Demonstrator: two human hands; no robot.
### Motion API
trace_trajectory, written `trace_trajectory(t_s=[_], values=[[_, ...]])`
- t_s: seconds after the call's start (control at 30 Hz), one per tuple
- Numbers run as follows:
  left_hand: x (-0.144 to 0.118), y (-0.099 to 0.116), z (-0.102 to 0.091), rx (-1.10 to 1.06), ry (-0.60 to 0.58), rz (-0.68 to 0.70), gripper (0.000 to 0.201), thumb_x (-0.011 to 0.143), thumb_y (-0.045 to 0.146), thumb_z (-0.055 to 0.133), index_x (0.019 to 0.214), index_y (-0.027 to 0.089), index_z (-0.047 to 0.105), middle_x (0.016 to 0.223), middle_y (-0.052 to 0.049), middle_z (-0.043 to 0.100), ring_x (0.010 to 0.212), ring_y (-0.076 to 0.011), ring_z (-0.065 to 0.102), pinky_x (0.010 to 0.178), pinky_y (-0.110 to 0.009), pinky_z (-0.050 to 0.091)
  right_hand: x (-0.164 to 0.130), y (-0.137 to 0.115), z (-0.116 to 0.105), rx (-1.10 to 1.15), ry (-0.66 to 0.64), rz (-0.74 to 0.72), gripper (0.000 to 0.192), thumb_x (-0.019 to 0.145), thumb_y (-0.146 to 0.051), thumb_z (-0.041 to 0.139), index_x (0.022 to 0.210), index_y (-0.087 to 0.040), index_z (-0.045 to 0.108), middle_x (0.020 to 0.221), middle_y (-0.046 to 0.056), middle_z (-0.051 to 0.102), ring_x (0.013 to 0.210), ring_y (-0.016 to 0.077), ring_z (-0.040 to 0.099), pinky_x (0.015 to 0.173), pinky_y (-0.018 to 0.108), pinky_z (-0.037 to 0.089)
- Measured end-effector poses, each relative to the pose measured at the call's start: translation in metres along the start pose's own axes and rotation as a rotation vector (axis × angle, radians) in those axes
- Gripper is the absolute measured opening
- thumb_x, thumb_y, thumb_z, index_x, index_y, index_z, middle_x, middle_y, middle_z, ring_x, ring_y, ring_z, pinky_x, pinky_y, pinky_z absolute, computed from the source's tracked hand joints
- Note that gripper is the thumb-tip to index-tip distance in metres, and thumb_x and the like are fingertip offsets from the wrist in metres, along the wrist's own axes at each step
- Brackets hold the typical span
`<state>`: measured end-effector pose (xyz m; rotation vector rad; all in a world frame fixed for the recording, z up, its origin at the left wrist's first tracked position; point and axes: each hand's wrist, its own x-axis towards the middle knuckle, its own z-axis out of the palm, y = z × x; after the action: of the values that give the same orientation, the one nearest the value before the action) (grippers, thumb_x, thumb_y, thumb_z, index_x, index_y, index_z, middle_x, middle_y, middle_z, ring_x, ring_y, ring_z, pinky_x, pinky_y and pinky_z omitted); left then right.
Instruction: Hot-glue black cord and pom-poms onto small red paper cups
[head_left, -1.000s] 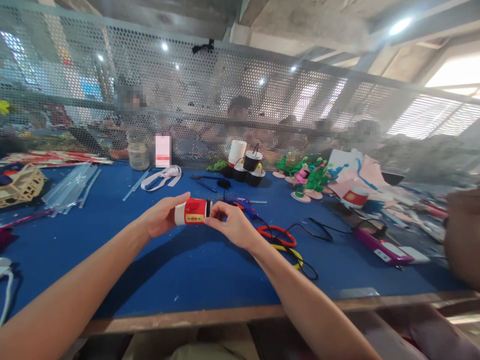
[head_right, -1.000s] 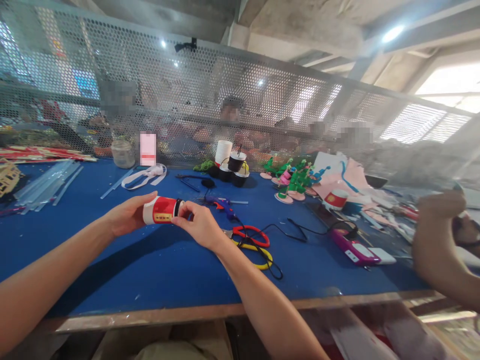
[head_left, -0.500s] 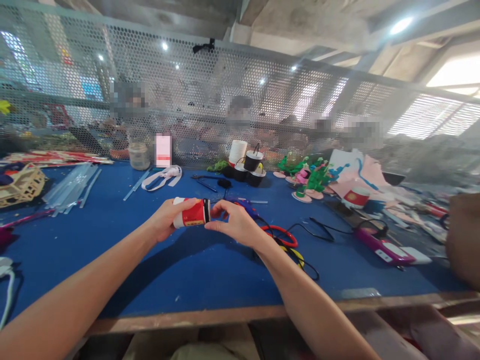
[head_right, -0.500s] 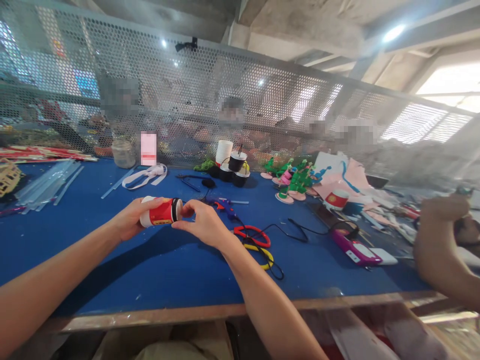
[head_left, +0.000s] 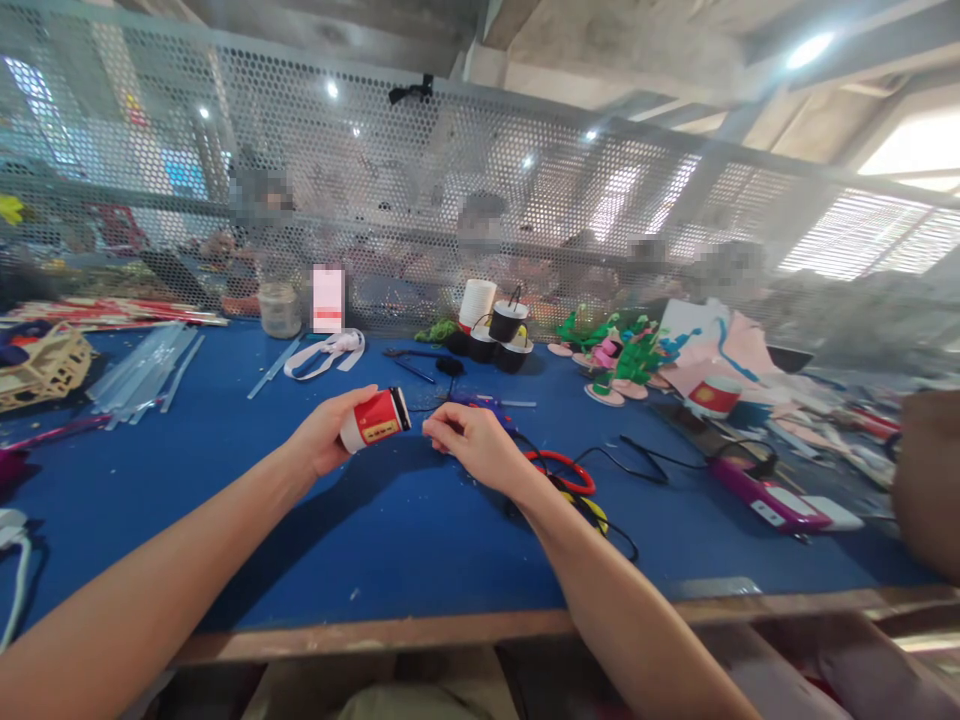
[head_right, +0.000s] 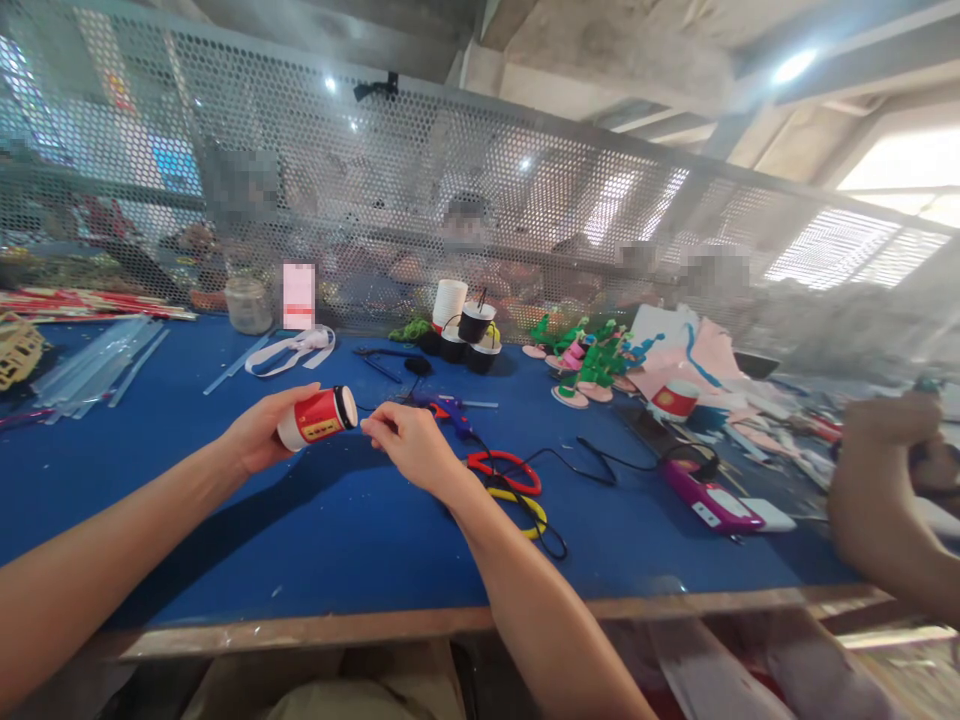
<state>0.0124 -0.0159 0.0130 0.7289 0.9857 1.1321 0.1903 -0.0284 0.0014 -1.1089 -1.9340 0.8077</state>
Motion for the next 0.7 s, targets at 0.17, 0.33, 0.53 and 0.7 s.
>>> trace_trajectory(t_s=[0.17,0.33,0.53,0.7], values=[[-0.003,-0.002,0.003,0.001,-0.025,-0.045,0.017,0.078,0.018,0.051,0.065,0.010,0.059,0.051,-0.002,0.062,0.041,-0.0101,0.057,0.043,-0.019,0.046,-0.001,0.001,0.008,-0.100,0.064,-0.062,0.023,0.076,-0.037,0.052,0.063,-0.017,0.052,0.058,-0.001,0.053,0.051,0.0090,0.043,0.050,0.021,0.033],[-0.004,-0.003,0.005,0.007,-0.038,-0.059,0.018,0.080,0.015,0.048,0.067,0.009,0.060,0.053,-0.004,0.062,0.043,-0.0108,0.057,0.045,-0.021,0.048,0.001,0.003,0.013,-0.109,0.079,-0.086,0.017,0.074,-0.031,0.055,0.064,-0.017,0.052,0.061,-0.001,0.054,0.055,0.0092,0.044,0.053,0.022,0.034],[-0.004,-0.004,0.006,0.015,-0.031,-0.079,0.017,0.077,0.017,0.052,0.063,0.010,0.060,0.054,-0.004,0.063,0.044,-0.0110,0.057,0.046,-0.021,0.047,0.006,0.008,0.010,0.238,0.110,0.010,0.023,0.076,-0.039,0.048,0.067,-0.018,0.048,0.056,-0.002,0.051,0.051,0.0096,0.046,0.050,0.022,0.037],[-0.009,-0.008,0.008,0.157,-0.037,0.019,0.011,0.068,0.020,0.063,0.065,0.010,0.064,0.053,-0.002,0.064,0.045,-0.0096,0.055,0.047,-0.020,0.043,0.007,0.009,0.007,0.206,0.280,-0.036,0.020,0.078,-0.034,0.046,0.077,-0.016,0.054,0.071,0.004,0.062,0.068,0.0142,0.057,0.062,0.025,0.044]])
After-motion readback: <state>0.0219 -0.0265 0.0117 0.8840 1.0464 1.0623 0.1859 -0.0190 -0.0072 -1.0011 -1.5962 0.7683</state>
